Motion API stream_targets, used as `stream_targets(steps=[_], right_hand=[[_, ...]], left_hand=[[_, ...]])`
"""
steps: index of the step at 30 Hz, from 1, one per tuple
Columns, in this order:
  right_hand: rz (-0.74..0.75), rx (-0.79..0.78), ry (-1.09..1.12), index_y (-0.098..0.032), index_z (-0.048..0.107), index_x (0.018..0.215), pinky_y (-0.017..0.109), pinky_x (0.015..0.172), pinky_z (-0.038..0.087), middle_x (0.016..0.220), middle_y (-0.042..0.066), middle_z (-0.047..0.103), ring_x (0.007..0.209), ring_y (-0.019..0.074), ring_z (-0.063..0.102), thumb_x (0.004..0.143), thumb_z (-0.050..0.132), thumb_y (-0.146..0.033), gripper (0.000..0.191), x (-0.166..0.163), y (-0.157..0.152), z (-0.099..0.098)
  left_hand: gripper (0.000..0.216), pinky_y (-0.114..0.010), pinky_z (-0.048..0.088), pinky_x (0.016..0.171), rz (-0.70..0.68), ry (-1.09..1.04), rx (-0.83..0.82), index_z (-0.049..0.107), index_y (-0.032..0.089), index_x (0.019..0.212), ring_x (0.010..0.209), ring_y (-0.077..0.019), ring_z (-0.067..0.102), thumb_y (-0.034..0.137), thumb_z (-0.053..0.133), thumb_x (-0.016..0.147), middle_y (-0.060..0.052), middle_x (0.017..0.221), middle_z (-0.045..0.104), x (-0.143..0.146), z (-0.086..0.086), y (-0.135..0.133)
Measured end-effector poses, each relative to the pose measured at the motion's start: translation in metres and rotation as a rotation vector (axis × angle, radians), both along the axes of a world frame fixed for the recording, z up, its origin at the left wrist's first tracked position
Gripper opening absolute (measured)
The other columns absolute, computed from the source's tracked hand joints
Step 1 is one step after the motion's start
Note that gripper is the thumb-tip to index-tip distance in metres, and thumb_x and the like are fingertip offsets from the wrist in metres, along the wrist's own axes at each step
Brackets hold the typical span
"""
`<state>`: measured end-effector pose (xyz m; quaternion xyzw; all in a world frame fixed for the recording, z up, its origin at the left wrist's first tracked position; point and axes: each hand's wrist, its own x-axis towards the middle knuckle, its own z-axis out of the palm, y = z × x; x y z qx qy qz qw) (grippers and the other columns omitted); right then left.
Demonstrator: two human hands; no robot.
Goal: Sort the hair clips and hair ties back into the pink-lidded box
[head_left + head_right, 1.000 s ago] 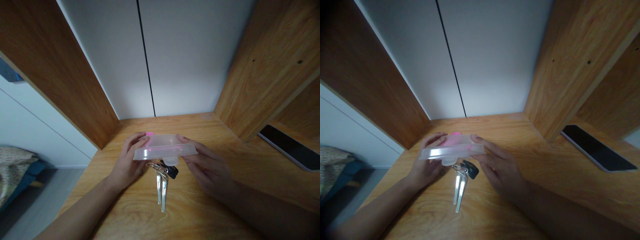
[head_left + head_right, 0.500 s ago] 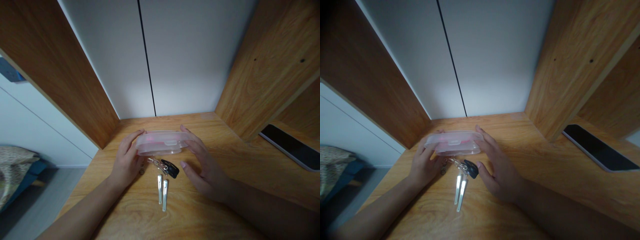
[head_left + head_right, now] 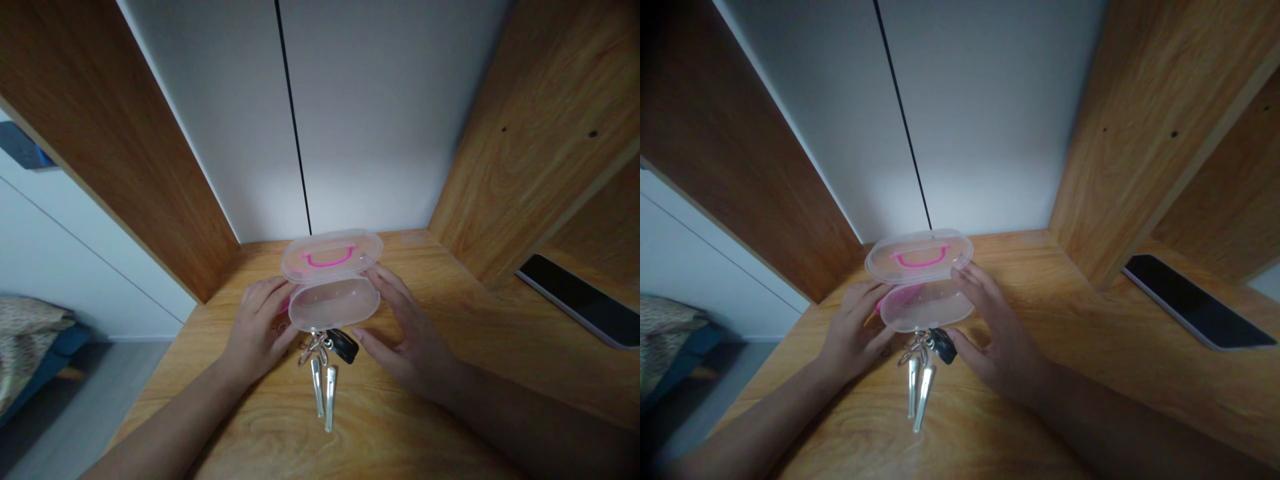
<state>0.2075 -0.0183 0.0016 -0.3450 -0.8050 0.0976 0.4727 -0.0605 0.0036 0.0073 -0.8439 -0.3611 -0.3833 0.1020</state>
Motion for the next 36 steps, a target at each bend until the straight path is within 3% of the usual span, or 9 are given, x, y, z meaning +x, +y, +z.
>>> stream_targets(steps=[6, 11, 19, 26, 30, 36], right_hand=[[-0.048, -0.142, 0.012, -0.037, 0.05, 0.142, 0.049, 0.112, 0.048, 0.14, 0.006, 0.057, 0.132, 0.0255, 0.054, 0.094, 0.066, -0.025, 0.052, 0.003, 0.009, -0.003], [-0.18, -0.205, 0.075, -0.032, 0.049, 0.142, 0.051, 0.116, 0.042, 0.141, 0.007, 0.056, 0.134, 0.0258, 0.052, 0.094, 0.062, -0.022, 0.051, 0.006, 0.017, -0.008], [-0.348, -0.315, 0.169, -0.029, 0.036, 0.151, 0.059, 0.123, 0.027, 0.15, 0.009, 0.047, 0.143, 0.0274, 0.041, 0.092, 0.054, -0.021, 0.062, 0.011, 0.026, -0.021], [-0.386, -0.296, 0.163, -0.03, 0.045, 0.146, 0.055, 0.122, 0.033, 0.145, 0.008, 0.048, 0.139, 0.0287, 0.046, 0.083, 0.062, -0.019, 0.066, 0.011, 0.026, -0.022], [-0.387, -0.279, 0.162, -0.028, 0.058, 0.131, 0.053, 0.121, 0.034, 0.138, 0.008, 0.054, 0.136, 0.0287, 0.049, 0.082, 0.063, -0.021, 0.05, 0.011, 0.027, -0.021], [-0.372, -0.326, 0.244, -0.026, 0.059, 0.126, 0.05, 0.107, 0.05, 0.132, 0.008, 0.059, 0.124, 0.0284, 0.06, 0.082, 0.067, -0.029, 0.044, 0.015, 0.035, -0.026]], left_hand=[[0.05, -0.047, 0.049, 0.096, -0.043, 0.021, -0.225, 0.055, 0.022, 0.133, 0.111, -0.0295, 0.063, 0.042, 0.07, 0.091, -0.011, 0.121, 0.071, 0.005, 0.001, 0.0], [0.049, -0.05, 0.047, 0.101, 0.034, 0.017, -0.233, 0.049, 0.02, 0.142, 0.117, -0.0294, 0.06, 0.031, 0.061, 0.095, -0.012, 0.128, 0.068, 0.006, -0.004, -0.002], [0.031, -0.051, 0.046, 0.1, 0.133, -0.066, -0.253, 0.06, 0.022, 0.124, 0.111, -0.0287, 0.061, 0.023, 0.058, 0.093, -0.01, 0.119, 0.07, 0.005, -0.007, 0.007], [0.028, -0.051, 0.045, 0.1, 0.184, -0.136, -0.312, 0.063, 0.021, 0.118, 0.111, -0.0294, 0.061, 0.022, 0.057, 0.091, -0.009, 0.116, 0.07, 0.006, -0.009, 0.011], [0.025, -0.051, 0.045, 0.1, 0.207, -0.17, -0.331, 0.066, 0.02, 0.113, 0.11, -0.0301, 0.061, 0.022, 0.058, 0.089, -0.009, 0.114, 0.071, 0.006, -0.011, 0.013], [0.022, -0.05, 0.047, 0.098, 0.234, -0.215, -0.351, 0.068, 0.02, 0.108, 0.106, -0.0305, 0.063, 0.021, 0.058, 0.088, -0.01, 0.109, 0.072, 0.007, -0.009, 0.015]])
